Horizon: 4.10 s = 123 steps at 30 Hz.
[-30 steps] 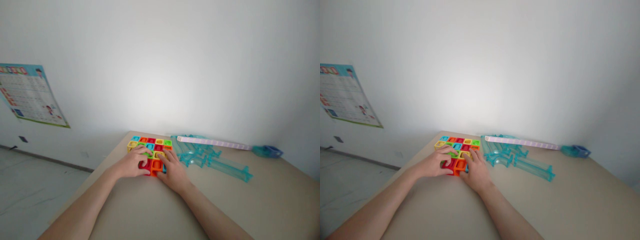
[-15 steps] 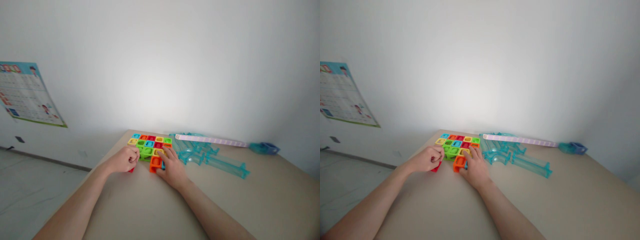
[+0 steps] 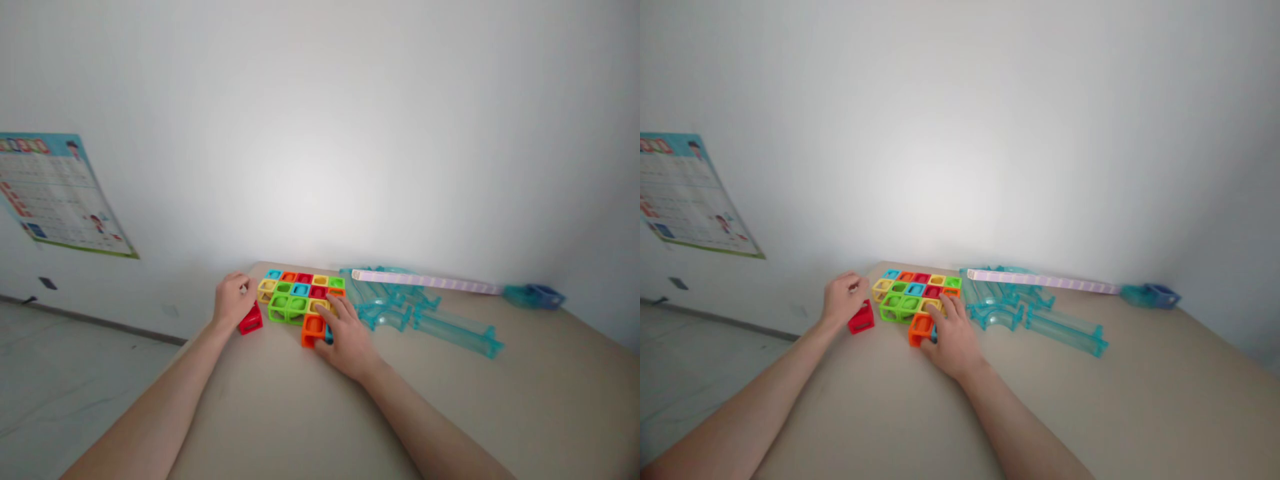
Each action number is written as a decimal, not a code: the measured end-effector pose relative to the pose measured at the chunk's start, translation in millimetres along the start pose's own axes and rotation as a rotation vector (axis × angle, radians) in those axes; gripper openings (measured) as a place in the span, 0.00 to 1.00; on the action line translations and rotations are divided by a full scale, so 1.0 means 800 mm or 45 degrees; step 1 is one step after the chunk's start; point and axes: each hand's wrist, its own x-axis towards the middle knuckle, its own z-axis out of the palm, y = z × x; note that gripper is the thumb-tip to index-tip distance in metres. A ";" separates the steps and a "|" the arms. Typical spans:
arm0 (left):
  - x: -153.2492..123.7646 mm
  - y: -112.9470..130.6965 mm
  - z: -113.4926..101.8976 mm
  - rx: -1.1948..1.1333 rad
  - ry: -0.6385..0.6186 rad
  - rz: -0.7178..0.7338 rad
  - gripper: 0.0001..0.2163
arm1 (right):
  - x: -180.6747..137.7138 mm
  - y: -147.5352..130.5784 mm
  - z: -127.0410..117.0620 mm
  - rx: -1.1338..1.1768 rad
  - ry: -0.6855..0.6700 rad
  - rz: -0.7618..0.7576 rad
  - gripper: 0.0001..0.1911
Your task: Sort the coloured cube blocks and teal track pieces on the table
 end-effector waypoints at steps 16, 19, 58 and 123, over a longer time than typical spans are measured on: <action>0.013 -0.051 0.050 -0.324 0.265 -0.621 0.31 | -0.004 0.001 -0.010 0.035 -0.023 -0.157 0.29; 0.013 -0.051 0.049 -0.305 0.247 -0.622 0.30 | -0.004 0.000 -0.010 0.042 -0.013 -0.174 0.29; 0.007 0.008 0.029 -1.084 -0.186 -0.729 0.16 | -0.011 -0.001 -0.027 0.297 -0.010 -0.186 0.23; -0.084 0.121 0.094 -0.228 -0.930 0.689 0.13 | 0.104 0.089 -0.100 -0.547 0.065 0.372 0.05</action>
